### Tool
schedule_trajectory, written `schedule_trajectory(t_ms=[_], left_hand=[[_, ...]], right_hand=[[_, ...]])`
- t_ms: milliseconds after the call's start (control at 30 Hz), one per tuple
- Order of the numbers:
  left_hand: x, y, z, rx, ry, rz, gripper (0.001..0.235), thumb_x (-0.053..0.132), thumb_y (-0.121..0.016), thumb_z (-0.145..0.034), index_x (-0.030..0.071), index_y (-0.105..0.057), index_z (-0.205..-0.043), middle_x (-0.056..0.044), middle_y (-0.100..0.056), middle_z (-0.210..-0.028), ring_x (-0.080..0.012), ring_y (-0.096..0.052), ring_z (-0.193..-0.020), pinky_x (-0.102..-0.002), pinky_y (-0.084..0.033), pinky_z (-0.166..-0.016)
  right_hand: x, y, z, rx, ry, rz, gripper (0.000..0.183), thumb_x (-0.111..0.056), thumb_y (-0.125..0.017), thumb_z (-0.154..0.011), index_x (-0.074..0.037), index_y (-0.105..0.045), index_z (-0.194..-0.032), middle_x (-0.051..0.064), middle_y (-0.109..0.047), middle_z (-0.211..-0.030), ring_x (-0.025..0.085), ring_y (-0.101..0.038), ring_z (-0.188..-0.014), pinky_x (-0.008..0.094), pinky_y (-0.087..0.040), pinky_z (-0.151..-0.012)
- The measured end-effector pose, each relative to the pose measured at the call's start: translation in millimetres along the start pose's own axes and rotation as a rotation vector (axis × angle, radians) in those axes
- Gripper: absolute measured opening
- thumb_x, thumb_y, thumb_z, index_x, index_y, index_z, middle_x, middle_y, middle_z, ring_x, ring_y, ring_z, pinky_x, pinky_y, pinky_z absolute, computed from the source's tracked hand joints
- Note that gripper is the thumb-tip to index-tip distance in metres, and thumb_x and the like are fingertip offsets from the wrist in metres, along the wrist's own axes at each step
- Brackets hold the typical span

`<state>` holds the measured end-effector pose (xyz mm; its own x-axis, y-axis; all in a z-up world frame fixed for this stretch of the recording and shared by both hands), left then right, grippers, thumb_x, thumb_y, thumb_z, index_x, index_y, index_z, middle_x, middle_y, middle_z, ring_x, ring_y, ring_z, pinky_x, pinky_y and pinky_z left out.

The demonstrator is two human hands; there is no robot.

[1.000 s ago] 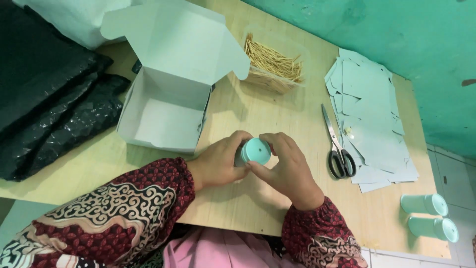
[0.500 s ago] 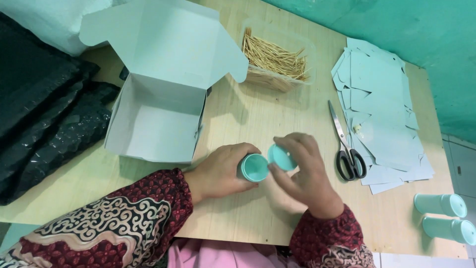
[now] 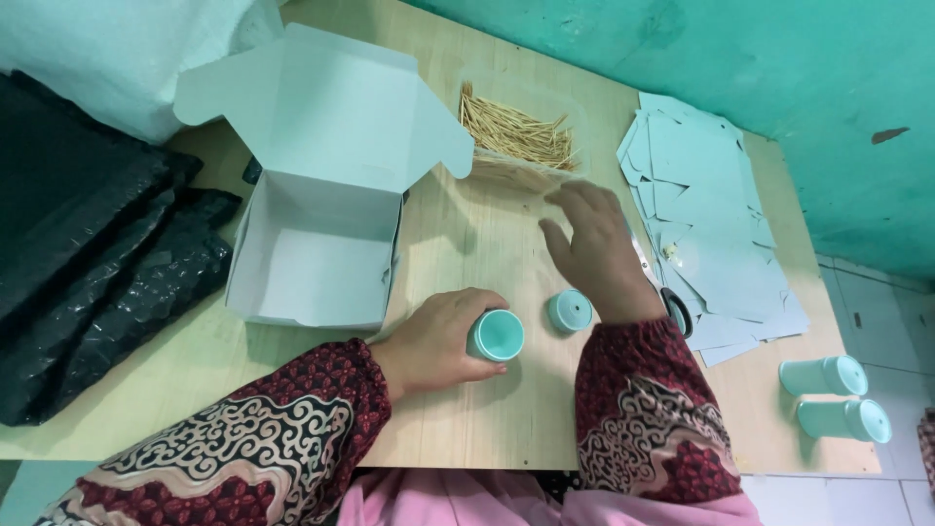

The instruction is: The person folds a flat white paper sheet into a small box and places it on the table. Then they open a small cylindrical container and repeatedly pick up wooden sticks from a tray, placing them into the container.

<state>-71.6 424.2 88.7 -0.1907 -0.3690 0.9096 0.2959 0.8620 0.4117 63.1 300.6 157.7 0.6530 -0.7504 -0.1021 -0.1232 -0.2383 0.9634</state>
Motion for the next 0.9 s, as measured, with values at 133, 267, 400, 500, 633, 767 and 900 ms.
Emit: schedule_trajectory(t_ms=[133,267,400,500,633,767,900], left_hand=[[-4,0,-1,0.018,-0.014,0.014,0.064,0.037,-0.082,-0.081,0.007,-0.056,-0.131,-0.015,-0.069,-0.120,-0.0364,-0.064,-0.123,-0.049,-0.045,-0.112],[-3,2,-3,0.026,-0.034,-0.027,0.063,0.037,-0.080,-0.083,0.007,-0.055,-0.132,-0.015,-0.069,-0.120,-0.0357,-0.064,-0.123,-0.049,-0.045,-0.112],[-6,-1,-7,0.033,-0.025,-0.033,0.064,0.043,-0.077,-0.085,0.009,-0.054,-0.134,-0.014,-0.068,-0.120,-0.0344,-0.063,-0.123,-0.049,-0.044,-0.112],[-3,0,-9,0.037,-0.026,-0.046,0.063,0.042,-0.076,-0.086,0.007,-0.054,-0.133,-0.016,-0.068,-0.119,-0.0361,-0.064,-0.122,-0.050,-0.045,-0.111],[-2,0,-13,0.032,-0.019,-0.079,0.064,0.043,-0.076,-0.087,0.007,-0.054,-0.134,-0.016,-0.068,-0.120,-0.0367,-0.064,-0.122,-0.050,-0.045,-0.110],[-1,-3,-16,0.061,0.001,-0.107,0.066,0.044,-0.076,-0.086,0.007,-0.053,-0.135,-0.018,-0.067,-0.123,-0.0382,-0.062,-0.125,-0.050,-0.043,-0.112],[-7,-8,-16,0.077,0.023,-0.120,0.070,0.049,-0.075,-0.085,0.011,-0.051,-0.139,-0.015,-0.064,-0.132,-0.0360,-0.057,-0.131,-0.047,-0.038,-0.116]], right_hand=[[15,-26,-41,0.088,0.009,0.052,0.028,-0.011,-0.067,-0.101,-0.007,-0.069,-0.128,0.015,-0.063,-0.133,0.037,-0.053,-0.138,0.049,-0.043,-0.113],[30,-52,-63,0.056,-0.041,0.083,0.027,-0.014,-0.067,-0.102,-0.012,-0.070,-0.129,0.008,-0.065,-0.116,0.029,-0.062,-0.123,0.044,-0.050,-0.106],[41,-59,-62,-0.036,-0.088,0.199,0.027,-0.021,-0.067,-0.102,-0.021,-0.072,-0.128,-0.002,-0.068,-0.104,0.021,-0.068,-0.109,0.038,-0.056,-0.095],[34,-49,-51,-0.124,-0.124,0.203,0.024,-0.021,-0.066,-0.101,-0.021,-0.075,-0.123,-0.001,-0.072,-0.099,0.021,-0.071,-0.104,0.037,-0.057,-0.093],[19,-21,-21,-0.220,-0.105,0.117,0.027,-0.022,-0.061,-0.103,-0.017,-0.073,-0.127,0.004,-0.073,-0.107,0.025,-0.069,-0.110,0.040,-0.058,-0.092],[-6,8,15,-0.371,-0.091,0.091,0.029,-0.016,-0.055,-0.103,-0.013,-0.074,-0.125,0.010,-0.075,-0.110,0.031,-0.069,-0.112,0.043,-0.058,-0.093],[-18,20,42,-0.487,-0.043,0.023,0.029,-0.013,-0.053,-0.102,-0.008,-0.071,-0.125,0.015,-0.074,-0.115,0.033,-0.068,-0.115,0.045,-0.060,-0.094]])
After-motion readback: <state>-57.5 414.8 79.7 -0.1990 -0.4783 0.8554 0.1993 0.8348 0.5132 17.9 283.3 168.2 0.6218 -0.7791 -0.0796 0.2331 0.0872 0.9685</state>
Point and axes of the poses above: each hand's wrist, its own z-axis away from the middle knuckle, its own y-axis out of the back of the hand, x = y × z, the point moved 7 cm from there along -z, towards the middle knuckle
